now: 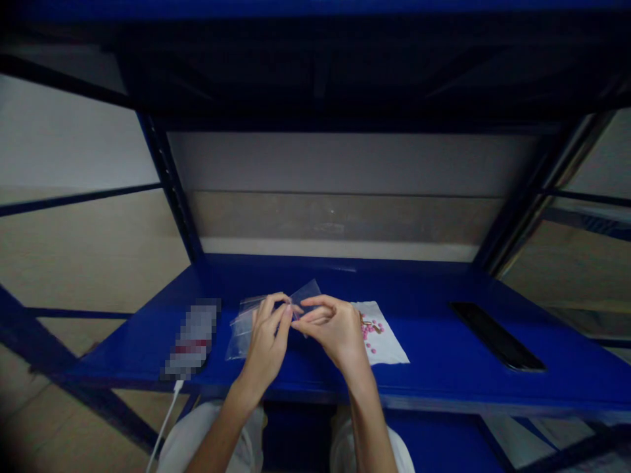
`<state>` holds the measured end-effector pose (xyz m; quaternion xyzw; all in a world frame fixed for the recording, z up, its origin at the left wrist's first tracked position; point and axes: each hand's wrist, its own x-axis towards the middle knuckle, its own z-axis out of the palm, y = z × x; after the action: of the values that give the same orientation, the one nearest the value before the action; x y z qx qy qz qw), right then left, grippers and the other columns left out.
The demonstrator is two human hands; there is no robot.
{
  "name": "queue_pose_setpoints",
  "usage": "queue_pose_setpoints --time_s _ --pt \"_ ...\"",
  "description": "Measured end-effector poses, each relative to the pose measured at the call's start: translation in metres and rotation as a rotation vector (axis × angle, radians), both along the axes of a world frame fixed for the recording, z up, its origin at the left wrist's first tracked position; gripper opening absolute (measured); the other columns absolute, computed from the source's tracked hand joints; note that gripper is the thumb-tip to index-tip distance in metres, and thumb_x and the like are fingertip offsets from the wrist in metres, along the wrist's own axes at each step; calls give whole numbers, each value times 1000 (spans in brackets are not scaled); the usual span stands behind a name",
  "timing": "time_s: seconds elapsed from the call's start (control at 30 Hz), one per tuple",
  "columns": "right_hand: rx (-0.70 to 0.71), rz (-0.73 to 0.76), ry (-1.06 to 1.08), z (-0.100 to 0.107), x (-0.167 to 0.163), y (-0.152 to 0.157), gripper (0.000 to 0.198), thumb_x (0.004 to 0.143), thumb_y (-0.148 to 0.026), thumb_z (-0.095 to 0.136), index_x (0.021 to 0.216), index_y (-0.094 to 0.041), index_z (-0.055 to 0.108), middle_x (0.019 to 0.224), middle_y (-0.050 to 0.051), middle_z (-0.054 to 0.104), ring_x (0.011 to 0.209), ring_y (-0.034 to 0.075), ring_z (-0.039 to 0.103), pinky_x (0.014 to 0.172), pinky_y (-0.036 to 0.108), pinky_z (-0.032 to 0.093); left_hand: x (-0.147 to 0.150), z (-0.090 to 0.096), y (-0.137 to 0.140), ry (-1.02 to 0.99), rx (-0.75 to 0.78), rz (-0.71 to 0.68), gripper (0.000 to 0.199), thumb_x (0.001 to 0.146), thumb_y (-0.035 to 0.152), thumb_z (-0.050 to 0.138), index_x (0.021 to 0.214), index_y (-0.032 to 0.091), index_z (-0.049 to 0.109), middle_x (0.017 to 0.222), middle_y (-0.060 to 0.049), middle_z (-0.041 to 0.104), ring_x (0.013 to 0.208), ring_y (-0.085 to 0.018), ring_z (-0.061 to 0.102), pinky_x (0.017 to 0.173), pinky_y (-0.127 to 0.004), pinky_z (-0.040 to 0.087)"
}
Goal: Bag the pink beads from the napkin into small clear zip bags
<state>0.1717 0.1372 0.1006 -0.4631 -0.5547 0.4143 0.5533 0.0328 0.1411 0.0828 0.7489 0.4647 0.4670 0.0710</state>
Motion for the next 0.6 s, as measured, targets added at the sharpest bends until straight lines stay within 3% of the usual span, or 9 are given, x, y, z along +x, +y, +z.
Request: queue_pose_setpoints --time_s 0.13,0.33,0.6 --pt "6 41 -53 2 -4 -8 40 54 -35 79 84 -12 67 63 7 70 55 18 66 55 28 54 -4 -7 -7 45 76 76 22 89 21 36 90 19 58 100 -7 55 106 -20 47 86 -35 36" --pt "104 58 -137 8 -17 -20 38 67 -33 71 99 -15 64 70 4 68 64 14 64 54 22 52 -15 1 -17 78 186 176 18 88 19 39 87 18 57 100 -7 56 106 -20 48 87 -35 33" --pt "170 -70 -205 7 -39 -30 25 70 -30 66 92 -17 63 70 3 67 63 15 65 49 20 49 -28 -3 -21 83 213 245 18 85 17 42 79 18 59 110 -8 51 114 -23 42 92 -40 31"
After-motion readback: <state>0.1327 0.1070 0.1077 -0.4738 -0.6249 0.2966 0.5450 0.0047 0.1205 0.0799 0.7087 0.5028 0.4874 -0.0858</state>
